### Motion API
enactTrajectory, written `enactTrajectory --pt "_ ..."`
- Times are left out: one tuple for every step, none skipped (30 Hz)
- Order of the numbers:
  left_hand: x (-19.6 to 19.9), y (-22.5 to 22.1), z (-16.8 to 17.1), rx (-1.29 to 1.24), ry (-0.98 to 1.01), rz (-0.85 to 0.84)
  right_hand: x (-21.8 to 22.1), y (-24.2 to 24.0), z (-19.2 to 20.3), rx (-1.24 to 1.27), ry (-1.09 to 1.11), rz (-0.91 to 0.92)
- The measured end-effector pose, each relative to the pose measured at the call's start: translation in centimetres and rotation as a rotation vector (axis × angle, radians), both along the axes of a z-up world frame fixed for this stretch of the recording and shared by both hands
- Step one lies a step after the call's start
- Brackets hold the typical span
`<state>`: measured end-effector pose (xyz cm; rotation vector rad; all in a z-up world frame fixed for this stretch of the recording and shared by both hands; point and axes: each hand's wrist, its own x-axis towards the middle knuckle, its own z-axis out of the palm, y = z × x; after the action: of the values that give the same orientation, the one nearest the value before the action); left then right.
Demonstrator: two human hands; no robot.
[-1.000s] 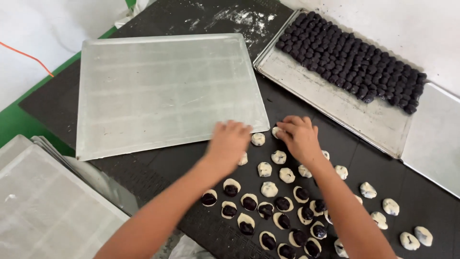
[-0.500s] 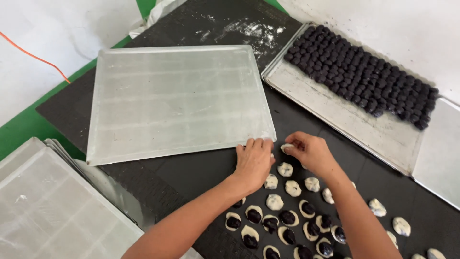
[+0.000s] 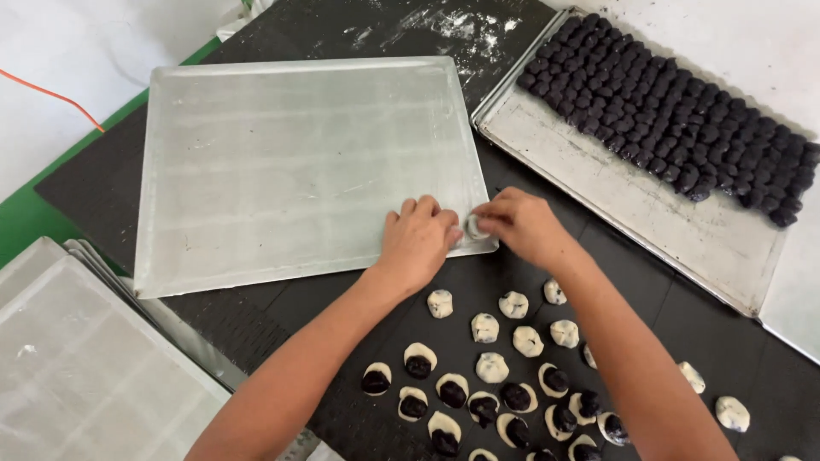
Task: Arranging small two-toned dough balls into organized rows on a metal baking tray for baking.
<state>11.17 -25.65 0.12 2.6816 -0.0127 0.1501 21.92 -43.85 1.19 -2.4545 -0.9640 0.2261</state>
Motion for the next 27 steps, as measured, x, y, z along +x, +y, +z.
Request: enactTrajectory --pt "0.4 0.0 -0.9 0.0 0.001 0.002 -0.1 0.1 0.3 0.0 0.001 0.002" --pt "0.8 0.0 -1.9 -0.104 0.003 0.021 -0.2 0.2 0.5 0.011 0.077 -0.045" --pt "1.1 -0.1 -2.9 -0.208 0.008 0.036 -0.5 0.2 0.7 0.021 0.155 -0.097" --pt "0.8 -0.3 -1.8 -0.208 0.012 0.036 -0.2 0.4 0.5 0.02 0.16 -0.098" --pt "0.6 -0.5 -0.7 -0.3 -0.037 0.059 0.1 0.5 0.3 0.033 0.199 -0.161" --pt "0.3 -0.7 0.5 -0.391 -0.086 0.082 0.3 0.6 0.2 0.046 0.237 -0.225" --pt "0.4 -0.8 0.3 -0.392 -0.085 0.081 0.1 0.8 0.2 0.045 0.238 -0.226" --pt "0.4 -1.0 0.3 -0.312 -0.087 0.093 -0.1 1.0 0.2 0.1 0.257 -0.256" --pt "0.5 -1.0 0.2 -0.23 -0.091 0.105 -0.2 1.3 0.3 0.157 0.274 -0.283" --pt "0.3 -0.8 0.0 -0.23 -0.092 0.105 -0.2 1.0 0.0 0.157 0.273 -0.283" --pt "0.1 -0.7 -0.3 -0.115 -0.105 0.105 -0.1 0.7 -0.3 0.095 0.197 -0.23" --pt "0.0 -0.5 -0.6 0.0 -0.118 0.105 -0.1 0.5 -0.7 0.033 0.121 -0.178" --pt "-0.3 -0.5 -0.1 -0.003 -0.115 0.105 -0.2 0.3 -0.3 0.03 0.124 -0.179" --pt "-0.7 -0.4 0.3 0.009 -0.116 0.081 -0.2 0.2 0.1 0.08 0.094 -0.176" --pt "-0.9 -0.2 0.9 0.023 -0.118 0.057 -0.2 0.2 0.6 0.13 0.063 -0.172" --pt "-0.9 -0.5 0.4 0.021 -0.117 0.058 -0.6 0.3 0.8 0.129 0.064 -0.172" --pt "-0.8 -0.6 0.0 0.044 -0.104 0.018 -0.9 0.6 1.1 0.087 0.02 -0.042" --pt "-0.6 -0.7 -0.4 0.067 -0.09 -0.022 -1.2 0.9 1.4 0.045 -0.025 0.087" --pt "-0.6 -0.7 -0.7 0.066 -0.093 -0.024 -1.5 0.9 1.1 0.045 -0.028 0.085" --pt "-0.6 -0.7 -1.1 0.075 -0.118 -0.013 -1.7 1.0 0.8 0.027 -0.055 0.111" --pt "-0.6 -0.8 -1.5 0.083 -0.141 -0.002 -2.0 0.9 0.4 0.008 -0.079 0.137" --pt "-0.5 -0.8 -1.6 0.08 -0.142 -0.004 -2.0 1.0 0.5 0.006 -0.08 0.135" --pt "-0.5 -0.8 -1.8 0.08 -0.165 -0.013 -2.2 1.1 0.5 0.039 -0.044 0.129" --pt "-0.5 -0.8 -2.0 0.08 -0.188 -0.021 -2.3 1.3 0.5 0.072 -0.009 0.123" --pt "-0.6 -0.5 -2.0 0.08 -0.189 -0.021 -2.5 1.1 1.2 0.072 -0.01 0.123" --pt "-0.6 -0.3 -2.0 0.01 -0.175 -0.044 -2.6 0.9 2.0 0.133 0.076 0.076" --pt "-0.6 -0.1 -2.0 -0.059 -0.163 -0.068 -2.7 0.7 2.8 0.193 0.159 0.028"
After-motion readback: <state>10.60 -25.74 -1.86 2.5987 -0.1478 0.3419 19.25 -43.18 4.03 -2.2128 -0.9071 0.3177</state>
